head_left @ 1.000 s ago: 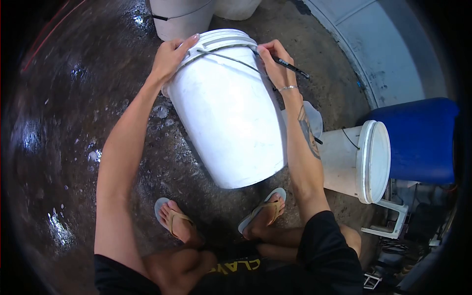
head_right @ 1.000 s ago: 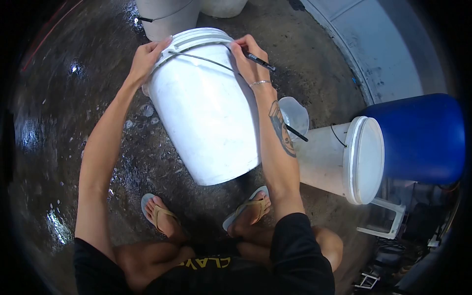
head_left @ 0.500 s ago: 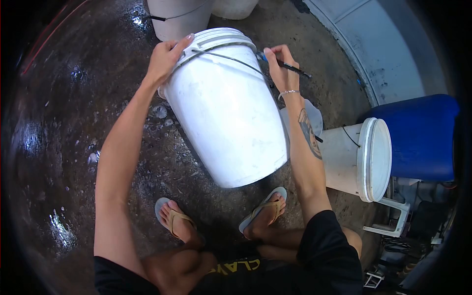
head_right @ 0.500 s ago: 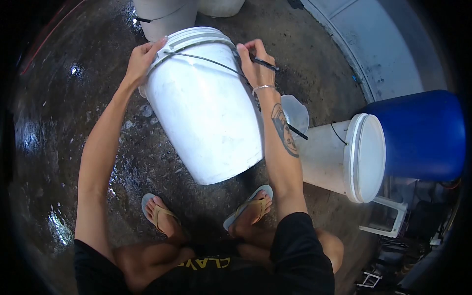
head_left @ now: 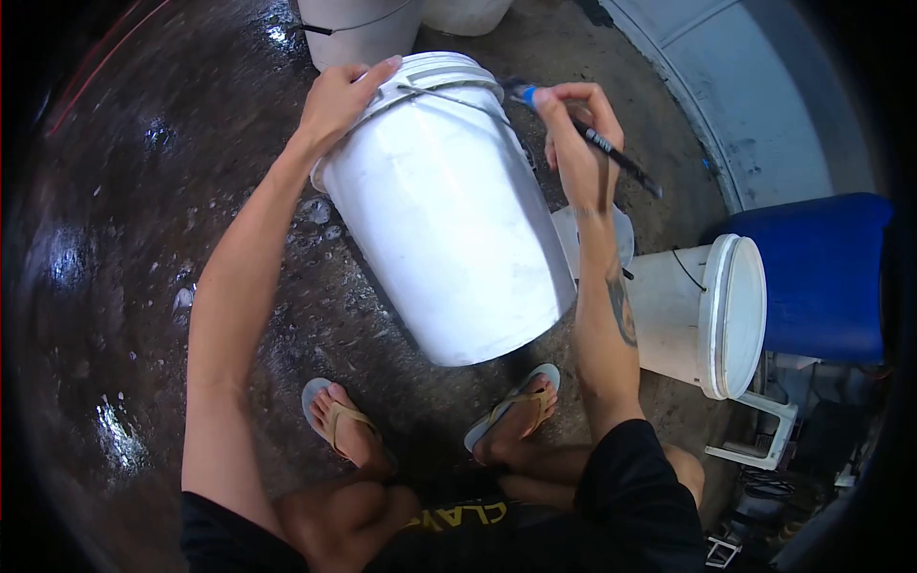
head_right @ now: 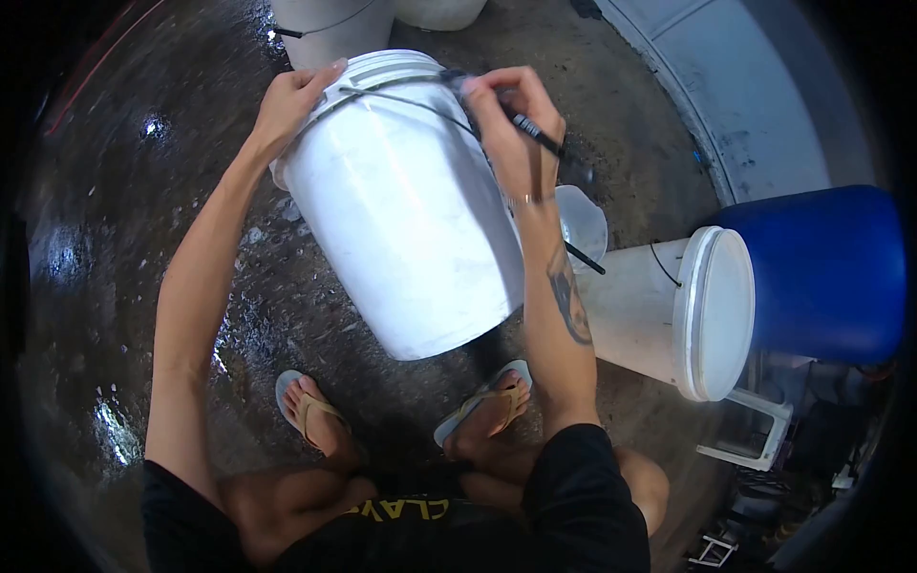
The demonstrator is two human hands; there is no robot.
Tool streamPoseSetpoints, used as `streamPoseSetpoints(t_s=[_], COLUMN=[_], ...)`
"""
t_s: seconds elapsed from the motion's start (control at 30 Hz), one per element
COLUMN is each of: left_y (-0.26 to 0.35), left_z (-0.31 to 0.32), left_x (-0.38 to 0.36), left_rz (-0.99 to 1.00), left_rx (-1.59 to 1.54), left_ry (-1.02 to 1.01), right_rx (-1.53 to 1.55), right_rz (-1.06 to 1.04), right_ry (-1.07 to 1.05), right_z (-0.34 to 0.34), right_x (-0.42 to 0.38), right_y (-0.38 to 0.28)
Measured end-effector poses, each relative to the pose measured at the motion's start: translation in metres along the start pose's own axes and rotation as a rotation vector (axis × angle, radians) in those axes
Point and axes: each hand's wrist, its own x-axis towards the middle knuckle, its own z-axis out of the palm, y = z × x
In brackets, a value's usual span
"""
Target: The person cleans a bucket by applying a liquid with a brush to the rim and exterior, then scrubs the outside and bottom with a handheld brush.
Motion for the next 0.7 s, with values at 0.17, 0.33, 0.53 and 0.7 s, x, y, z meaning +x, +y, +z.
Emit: streamPoseSetpoints(t_s=[0.17,0.33,0.53,0.7], left_y=[0.015,0.027,0.036,0.036], left_z=[0.007,0.015,0.029,0.037], left_x=[0.005,0.014,0.026,0.044], left_rz=[0.022,0.079,0.086,0.128], left_rx=[0.101,0.161,0.168,0.194], left_ry=[0.009,-0.01,-0.055,-0.079], right_rx=[0.102,-0.307,-0.174,-0.288], right_rz=[-0.079,-0.37,-0.569,-0.519], right_ry=[-0.357,-0.212,-0.33,-0.227], right_z=[0.016,0.017,0.042,0.036], right_x=[-0.044,-0.018,-0.021,-0.014], right_y=[-0.007,0.024,0.01,0.015])
